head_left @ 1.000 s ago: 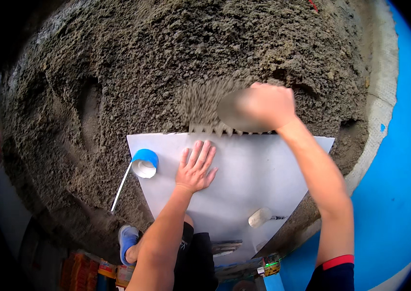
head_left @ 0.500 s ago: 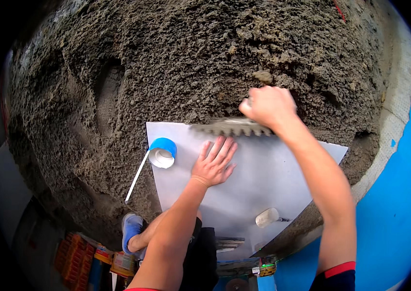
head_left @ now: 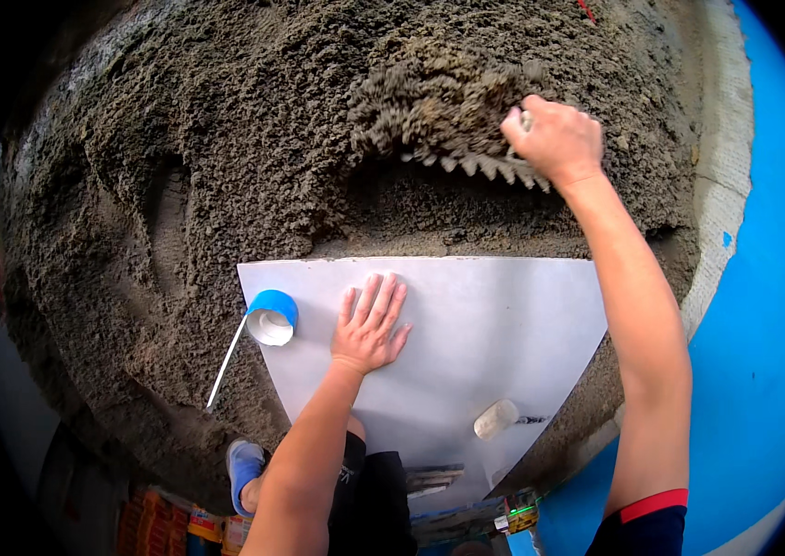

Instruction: The person applies adhesive to a surface using a notched trowel, positions a large tile onto a bed of mortar, and uses spacers and a rubber mallet to align and level the tile.

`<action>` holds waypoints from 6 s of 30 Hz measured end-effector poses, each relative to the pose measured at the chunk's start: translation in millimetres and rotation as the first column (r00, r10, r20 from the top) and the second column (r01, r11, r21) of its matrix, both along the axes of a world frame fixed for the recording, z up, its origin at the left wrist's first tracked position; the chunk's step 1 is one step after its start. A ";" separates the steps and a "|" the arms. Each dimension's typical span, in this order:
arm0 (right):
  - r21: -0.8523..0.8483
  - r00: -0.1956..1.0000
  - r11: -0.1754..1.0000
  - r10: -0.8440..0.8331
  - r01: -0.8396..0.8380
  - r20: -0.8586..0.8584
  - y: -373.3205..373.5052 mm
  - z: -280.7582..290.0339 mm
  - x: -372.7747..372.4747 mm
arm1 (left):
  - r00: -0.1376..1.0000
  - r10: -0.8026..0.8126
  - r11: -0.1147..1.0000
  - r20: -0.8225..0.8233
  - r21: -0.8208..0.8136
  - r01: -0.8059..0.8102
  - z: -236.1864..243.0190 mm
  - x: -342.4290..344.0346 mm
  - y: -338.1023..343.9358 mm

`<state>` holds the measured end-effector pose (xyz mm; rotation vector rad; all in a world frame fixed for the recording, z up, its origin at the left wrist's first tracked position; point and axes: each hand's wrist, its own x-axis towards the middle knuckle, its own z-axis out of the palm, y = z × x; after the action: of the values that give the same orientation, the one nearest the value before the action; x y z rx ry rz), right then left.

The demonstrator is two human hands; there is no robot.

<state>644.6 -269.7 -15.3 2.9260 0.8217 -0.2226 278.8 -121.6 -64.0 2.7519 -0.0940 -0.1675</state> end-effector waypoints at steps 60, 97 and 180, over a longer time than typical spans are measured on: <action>-0.428 0.557 0.873 -0.482 0.235 -0.677 -310.8 42.8 -513.1 | 0.998 -0.008 1.000 -0.056 -0.011 0.007 3.1 -0.7 -0.2; 0.115 0.744 0.949 -0.151 0.293 -0.651 -27.6 86.2 -49.8 | 0.999 0.038 0.996 -0.028 -0.076 -0.040 7.3 -5.4 8.7; -0.035 -0.162 -0.525 0.324 -0.851 -0.932 287.4 169.5 -1313.3 | 0.551 -0.815 0.495 -0.177 0.282 0.822 10.7 -117.3 -54.6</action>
<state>-668.7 17.7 154.2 0.3858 1.8837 -0.9349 161.5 -176.2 -53.3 2.7586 -1.5382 -0.5030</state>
